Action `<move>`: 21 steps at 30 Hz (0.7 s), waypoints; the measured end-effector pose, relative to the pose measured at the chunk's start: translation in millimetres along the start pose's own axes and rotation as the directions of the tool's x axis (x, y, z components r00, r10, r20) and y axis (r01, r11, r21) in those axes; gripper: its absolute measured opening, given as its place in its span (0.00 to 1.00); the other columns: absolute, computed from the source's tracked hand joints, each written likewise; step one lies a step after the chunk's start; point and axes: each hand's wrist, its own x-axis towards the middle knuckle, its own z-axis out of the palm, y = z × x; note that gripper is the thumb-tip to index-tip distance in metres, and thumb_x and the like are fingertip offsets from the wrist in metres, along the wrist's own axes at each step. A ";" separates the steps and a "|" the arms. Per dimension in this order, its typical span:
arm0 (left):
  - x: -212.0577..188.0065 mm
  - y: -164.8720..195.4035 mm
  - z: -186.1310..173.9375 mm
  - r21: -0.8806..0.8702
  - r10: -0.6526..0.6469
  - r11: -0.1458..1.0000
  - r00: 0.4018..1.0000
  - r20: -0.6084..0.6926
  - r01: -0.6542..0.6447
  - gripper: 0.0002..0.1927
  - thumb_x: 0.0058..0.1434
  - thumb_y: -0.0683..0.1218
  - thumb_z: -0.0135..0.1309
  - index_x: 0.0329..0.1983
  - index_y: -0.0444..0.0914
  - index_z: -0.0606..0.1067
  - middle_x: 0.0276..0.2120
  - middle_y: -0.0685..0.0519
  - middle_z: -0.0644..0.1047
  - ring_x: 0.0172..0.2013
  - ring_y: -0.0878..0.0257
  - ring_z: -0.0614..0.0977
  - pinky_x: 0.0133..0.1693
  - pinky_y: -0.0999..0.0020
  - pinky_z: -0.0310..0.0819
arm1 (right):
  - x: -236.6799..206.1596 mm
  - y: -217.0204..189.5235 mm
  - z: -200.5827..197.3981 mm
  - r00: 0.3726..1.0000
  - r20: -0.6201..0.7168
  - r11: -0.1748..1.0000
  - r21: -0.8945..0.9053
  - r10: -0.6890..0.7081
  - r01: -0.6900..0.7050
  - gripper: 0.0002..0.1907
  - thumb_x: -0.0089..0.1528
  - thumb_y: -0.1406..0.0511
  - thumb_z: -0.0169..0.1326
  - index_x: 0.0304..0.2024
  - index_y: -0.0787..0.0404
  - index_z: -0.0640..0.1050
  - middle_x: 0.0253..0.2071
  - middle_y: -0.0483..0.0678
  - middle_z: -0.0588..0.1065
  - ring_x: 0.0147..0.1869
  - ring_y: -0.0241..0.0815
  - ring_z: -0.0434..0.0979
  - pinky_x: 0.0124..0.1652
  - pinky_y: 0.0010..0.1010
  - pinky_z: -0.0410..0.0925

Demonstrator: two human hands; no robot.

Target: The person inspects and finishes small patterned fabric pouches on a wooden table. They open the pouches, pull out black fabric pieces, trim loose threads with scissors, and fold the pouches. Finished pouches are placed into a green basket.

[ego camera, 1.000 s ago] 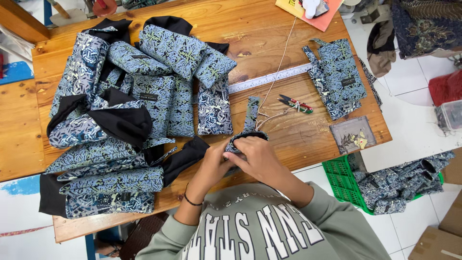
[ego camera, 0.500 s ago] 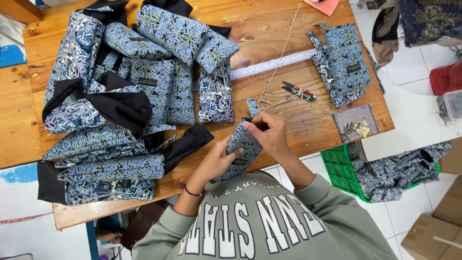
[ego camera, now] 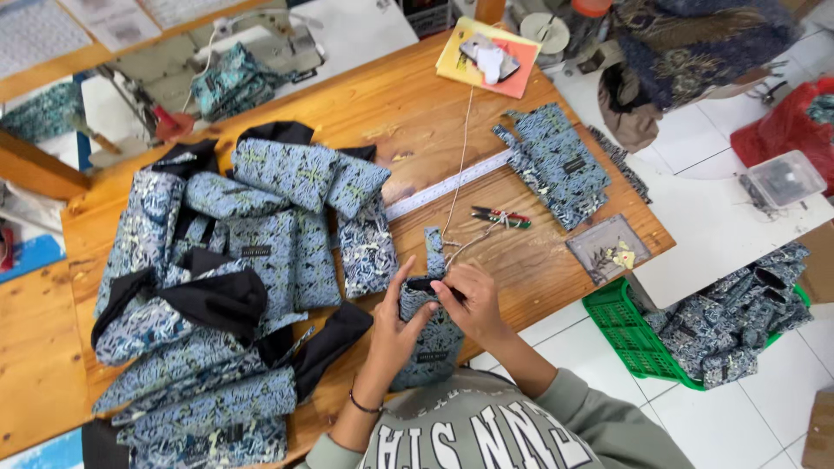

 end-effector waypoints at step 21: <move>32.9 -48.8 62.3 0.259 -0.161 0.938 0.953 -0.259 0.229 0.15 0.63 0.41 0.61 0.49 0.34 0.71 0.37 0.50 0.74 0.38 0.64 0.72 0.42 0.70 0.67 | -27.1 32.1 -43.2 0.970 0.191 0.988 0.053 -0.154 0.146 0.13 0.69 0.53 0.57 0.39 0.54 0.79 0.31 0.43 0.74 0.42 0.41 0.72 0.45 0.33 0.67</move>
